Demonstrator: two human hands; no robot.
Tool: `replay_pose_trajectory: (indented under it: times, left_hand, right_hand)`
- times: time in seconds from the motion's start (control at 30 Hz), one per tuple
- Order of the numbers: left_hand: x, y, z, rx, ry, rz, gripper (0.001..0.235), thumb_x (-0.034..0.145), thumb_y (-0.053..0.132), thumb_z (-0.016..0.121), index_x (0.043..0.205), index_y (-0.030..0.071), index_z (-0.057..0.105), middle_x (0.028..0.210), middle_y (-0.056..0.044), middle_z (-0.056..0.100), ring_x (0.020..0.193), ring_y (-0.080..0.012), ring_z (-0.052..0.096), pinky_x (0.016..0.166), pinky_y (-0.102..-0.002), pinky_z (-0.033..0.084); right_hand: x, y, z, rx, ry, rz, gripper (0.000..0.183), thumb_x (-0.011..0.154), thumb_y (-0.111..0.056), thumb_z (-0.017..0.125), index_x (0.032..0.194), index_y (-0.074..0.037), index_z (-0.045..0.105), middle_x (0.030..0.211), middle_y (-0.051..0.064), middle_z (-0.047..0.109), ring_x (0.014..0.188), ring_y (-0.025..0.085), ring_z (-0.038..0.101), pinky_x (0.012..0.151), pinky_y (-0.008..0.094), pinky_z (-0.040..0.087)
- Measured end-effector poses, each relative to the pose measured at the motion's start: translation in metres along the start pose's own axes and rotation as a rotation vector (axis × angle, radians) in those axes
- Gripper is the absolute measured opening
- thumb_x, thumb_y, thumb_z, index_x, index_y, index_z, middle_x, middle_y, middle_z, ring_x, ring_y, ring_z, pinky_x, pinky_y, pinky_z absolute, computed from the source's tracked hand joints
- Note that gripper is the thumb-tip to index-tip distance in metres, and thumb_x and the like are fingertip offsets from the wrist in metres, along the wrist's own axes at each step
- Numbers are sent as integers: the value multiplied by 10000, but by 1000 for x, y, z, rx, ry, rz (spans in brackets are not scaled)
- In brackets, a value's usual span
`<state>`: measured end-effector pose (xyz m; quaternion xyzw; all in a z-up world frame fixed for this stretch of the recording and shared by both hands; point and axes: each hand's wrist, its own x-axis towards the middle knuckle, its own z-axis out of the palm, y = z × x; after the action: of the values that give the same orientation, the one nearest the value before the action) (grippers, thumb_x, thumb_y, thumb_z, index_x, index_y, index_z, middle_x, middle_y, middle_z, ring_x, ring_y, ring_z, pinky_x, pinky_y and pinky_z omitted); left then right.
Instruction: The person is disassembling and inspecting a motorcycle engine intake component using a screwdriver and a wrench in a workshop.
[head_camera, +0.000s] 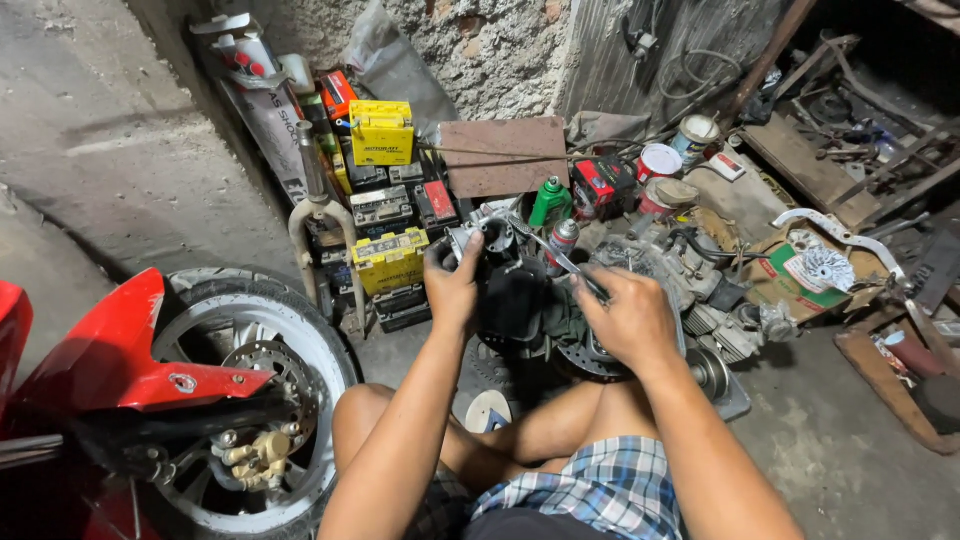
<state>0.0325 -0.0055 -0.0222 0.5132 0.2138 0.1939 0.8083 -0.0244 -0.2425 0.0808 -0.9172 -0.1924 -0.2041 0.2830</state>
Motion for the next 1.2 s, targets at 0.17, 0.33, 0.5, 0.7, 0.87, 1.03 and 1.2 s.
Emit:
replay_pose_trajectory:
  times: [0.17, 0.33, 0.5, 0.7, 0.87, 1.03, 1.2]
  left_hand:
    - [-5, 12, -5, -43, 61, -123, 811, 835, 466, 852, 1315, -67, 476, 1030, -258, 649, 839, -297, 700, 677, -448, 614]
    - [9, 7, -11, -17, 83, -163, 794, 838, 514, 822, 1265, -72, 499, 998, -267, 664, 770, -289, 716, 623, -419, 615]
    - [10, 7, -7, -86, 68, -177, 743, 796, 471, 862, 1207, -53, 531, 980, -269, 645, 744, -304, 695, 595, -422, 596]
    - [17, -2, -16, -102, 66, -208, 644, 816, 437, 847, 1145, -3, 510, 914, -239, 646, 626, -296, 703, 494, -379, 576]
    - [-1, 7, -22, -121, 66, -220, 646, 789, 360, 862, 1174, -22, 511, 959, -216, 626, 739, -293, 696, 630, -427, 605]
    - [-22, 14, -18, -145, 42, -196, 670, 779, 303, 876, 1206, -58, 507, 987, -233, 617, 803, -316, 683, 666, -489, 597]
    - [-41, 22, -14, -113, 72, -175, 691, 798, 316, 852, 1250, -75, 506, 1040, -277, 624, 890, -356, 679, 701, -509, 591]
  right_hand:
    - [-7, -6, 0, -28, -22, -8, 202, 897, -281, 755, 1007, -130, 830, 870, 143, 785, 889, 374, 754, 752, 466, 613]
    - [-4, -7, 17, -59, 83, -48, 140, 934, -289, 751, 1022, -211, 826, 847, 82, 776, 871, 321, 759, 729, 422, 617]
    - [-1, -11, 32, -73, 93, -73, 162, 942, -284, 739, 1058, -205, 820, 825, 97, 762, 830, 332, 755, 710, 442, 615]
    - [-34, -9, 19, -103, 56, -22, 151, 915, -300, 755, 1008, -196, 814, 762, 103, 744, 795, 351, 748, 677, 457, 605]
    - [-34, -21, 18, -61, 113, -13, 161, 961, -274, 723, 1079, -211, 813, 867, 97, 774, 881, 330, 756, 745, 443, 607]
    - [-37, -27, 17, -27, 88, -43, 184, 977, -249, 702, 1099, -165, 810, 928, 121, 789, 921, 342, 761, 781, 448, 611]
    - [-59, -31, -13, -61, 2, 53, 195, 928, -251, 718, 1041, -137, 829, 852, 140, 787, 880, 374, 760, 782, 473, 609]
